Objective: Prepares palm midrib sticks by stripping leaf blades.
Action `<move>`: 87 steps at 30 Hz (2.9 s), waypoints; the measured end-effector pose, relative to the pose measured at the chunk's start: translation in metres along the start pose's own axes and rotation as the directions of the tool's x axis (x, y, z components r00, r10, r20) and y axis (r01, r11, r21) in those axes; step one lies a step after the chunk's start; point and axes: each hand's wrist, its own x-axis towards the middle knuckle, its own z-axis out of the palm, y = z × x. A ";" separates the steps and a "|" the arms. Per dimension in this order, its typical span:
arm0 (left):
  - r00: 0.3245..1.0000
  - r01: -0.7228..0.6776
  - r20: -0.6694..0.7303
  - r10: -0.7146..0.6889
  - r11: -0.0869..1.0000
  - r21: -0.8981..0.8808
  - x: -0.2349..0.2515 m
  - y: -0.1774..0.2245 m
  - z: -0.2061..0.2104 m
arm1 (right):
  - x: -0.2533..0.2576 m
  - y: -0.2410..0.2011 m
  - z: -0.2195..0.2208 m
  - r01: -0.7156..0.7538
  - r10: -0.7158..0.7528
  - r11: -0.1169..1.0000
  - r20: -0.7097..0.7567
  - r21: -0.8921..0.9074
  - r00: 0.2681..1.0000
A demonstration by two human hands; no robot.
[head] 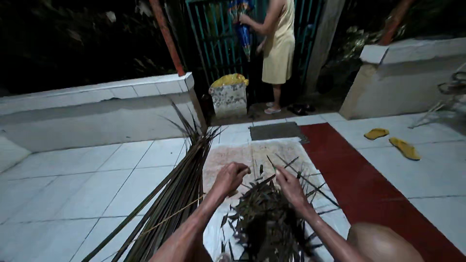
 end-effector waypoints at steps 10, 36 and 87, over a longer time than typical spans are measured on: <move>0.999 -0.019 0.045 0.024 0.994 -0.107 0.014 -0.008 0.009 | 0.002 -0.027 0.003 0.201 -0.229 0.959 0.129 0.202 0.965; 0.984 -0.090 0.129 0.119 0.974 -0.208 0.017 -0.004 0.009 | 0.003 -0.024 -0.003 0.204 -0.243 0.949 0.144 0.242 0.959; 1.000 0.003 -0.027 0.000 0.994 0.112 0.016 0.014 0.011 | 0.001 -0.023 0.003 0.109 -0.130 0.980 0.119 0.167 0.984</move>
